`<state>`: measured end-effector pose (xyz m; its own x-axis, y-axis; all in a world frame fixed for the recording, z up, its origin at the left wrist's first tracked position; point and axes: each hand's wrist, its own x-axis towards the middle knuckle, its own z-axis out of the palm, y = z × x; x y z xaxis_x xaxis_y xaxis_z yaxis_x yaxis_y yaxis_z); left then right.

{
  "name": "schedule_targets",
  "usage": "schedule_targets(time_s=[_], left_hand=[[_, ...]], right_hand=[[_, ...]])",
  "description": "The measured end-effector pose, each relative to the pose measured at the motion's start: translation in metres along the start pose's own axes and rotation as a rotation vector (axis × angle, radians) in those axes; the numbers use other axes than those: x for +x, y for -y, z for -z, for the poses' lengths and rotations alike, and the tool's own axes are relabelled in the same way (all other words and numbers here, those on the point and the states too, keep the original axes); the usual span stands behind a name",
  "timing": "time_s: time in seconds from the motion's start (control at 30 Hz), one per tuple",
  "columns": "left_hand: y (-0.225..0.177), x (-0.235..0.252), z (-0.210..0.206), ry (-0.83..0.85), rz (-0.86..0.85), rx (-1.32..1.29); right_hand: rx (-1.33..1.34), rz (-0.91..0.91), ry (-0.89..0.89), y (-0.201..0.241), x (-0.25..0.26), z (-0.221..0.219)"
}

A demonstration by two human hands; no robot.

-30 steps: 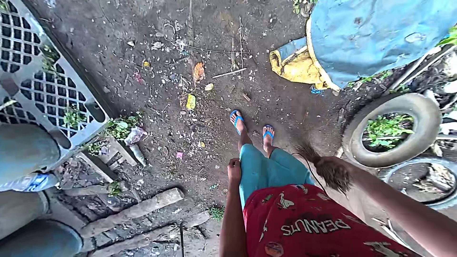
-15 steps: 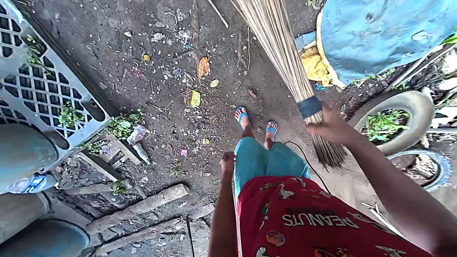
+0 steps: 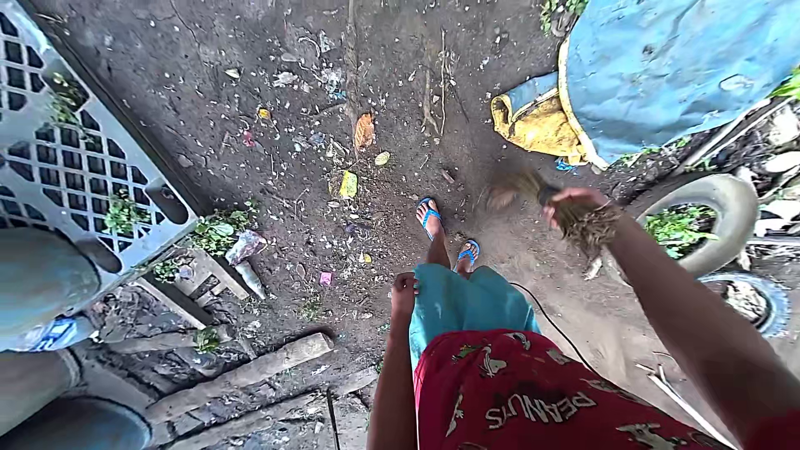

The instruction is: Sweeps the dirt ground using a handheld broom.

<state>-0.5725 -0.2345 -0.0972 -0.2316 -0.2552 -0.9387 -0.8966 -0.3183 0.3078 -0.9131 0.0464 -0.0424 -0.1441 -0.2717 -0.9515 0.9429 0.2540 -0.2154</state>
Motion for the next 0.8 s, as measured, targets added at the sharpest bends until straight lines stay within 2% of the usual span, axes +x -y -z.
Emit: schedule_targets(time_s=[0.1,0.17,0.23,0.3,0.37,0.5,0.6,0.7,0.8], left_hand=[[0.008,0.004,0.009,-0.030,0.059,0.022],[0.012,0.008,0.010,-0.051,0.104,0.053],[0.012,0.012,0.006,-0.010,0.111,0.166],[0.007,0.014,0.004,0.112,0.099,0.377],[-0.007,0.016,-0.001,0.209,0.067,0.513],[-0.029,0.024,-0.022,0.208,-0.005,0.368],[-0.032,0.037,-0.038,0.199,0.011,0.242],[-0.039,0.038,-0.047,0.185,0.002,0.139],[-0.039,0.034,-0.037,0.167,-0.037,0.049]], right_hand=[[0.037,0.118,0.181,0.094,-0.002,-0.022],[-0.057,0.181,0.186,0.108,-0.010,-0.033],[-0.236,0.184,-0.001,0.084,-0.017,-0.034],[-0.418,0.167,-0.184,0.025,-0.027,-0.016],[-0.510,0.089,-0.223,-0.029,-0.046,0.001],[-0.393,-0.210,-0.281,-0.118,-0.125,-0.001],[-0.283,-0.396,-0.299,-0.171,-0.148,-0.006],[-0.053,-0.470,-0.223,-0.170,-0.123,-0.012],[-0.001,-0.308,-0.098,-0.115,-0.063,-0.020]])
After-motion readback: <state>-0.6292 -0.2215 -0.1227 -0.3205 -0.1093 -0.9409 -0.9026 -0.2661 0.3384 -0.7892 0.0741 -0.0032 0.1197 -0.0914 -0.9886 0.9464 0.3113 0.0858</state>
